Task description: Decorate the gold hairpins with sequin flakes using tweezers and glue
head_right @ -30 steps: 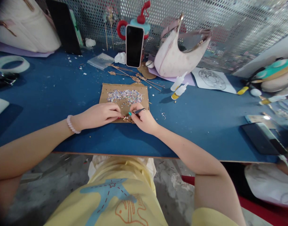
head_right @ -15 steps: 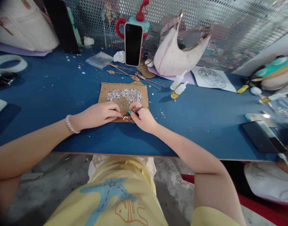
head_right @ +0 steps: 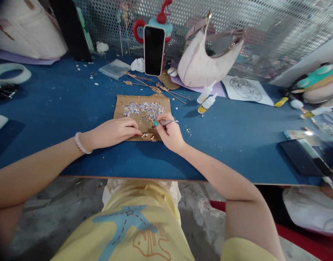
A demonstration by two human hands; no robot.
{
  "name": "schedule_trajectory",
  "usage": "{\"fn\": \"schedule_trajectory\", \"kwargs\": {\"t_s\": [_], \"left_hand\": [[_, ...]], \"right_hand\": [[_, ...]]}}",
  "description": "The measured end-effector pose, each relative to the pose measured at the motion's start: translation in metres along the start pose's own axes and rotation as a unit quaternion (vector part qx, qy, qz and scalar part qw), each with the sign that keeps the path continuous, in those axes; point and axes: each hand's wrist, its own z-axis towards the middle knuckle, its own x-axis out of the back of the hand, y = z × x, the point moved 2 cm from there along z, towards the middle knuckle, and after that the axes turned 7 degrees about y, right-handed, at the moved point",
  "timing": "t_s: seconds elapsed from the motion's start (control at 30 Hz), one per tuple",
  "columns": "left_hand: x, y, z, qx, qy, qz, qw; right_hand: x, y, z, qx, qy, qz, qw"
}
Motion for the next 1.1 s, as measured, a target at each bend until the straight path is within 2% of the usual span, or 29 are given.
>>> {"fn": "schedule_trajectory", "kwargs": {"t_s": [0.27,0.53,0.77,0.93,1.1], "left_hand": [[-0.002,-0.001,-0.001,-0.005,0.016,0.010,1.000],[0.001,0.000,-0.001,0.025,0.019,-0.046,0.998],[0.003,-0.001,0.000,0.022,0.019,-0.054,0.998],[0.003,0.001,0.000,0.024,0.023,-0.058,0.998],[0.004,0.000,0.000,0.033,0.028,-0.061,0.997]], "right_hand": [[0.005,0.003,0.000,-0.011,-0.022,0.008,1.000],[0.022,0.010,0.015,-0.045,-0.006,0.099,0.994],[0.037,0.021,0.030,-0.061,0.041,0.068,0.995],[0.040,0.028,0.034,-0.092,0.047,0.068,0.992],[0.041,0.028,0.032,-0.093,0.042,0.053,0.993]]}}
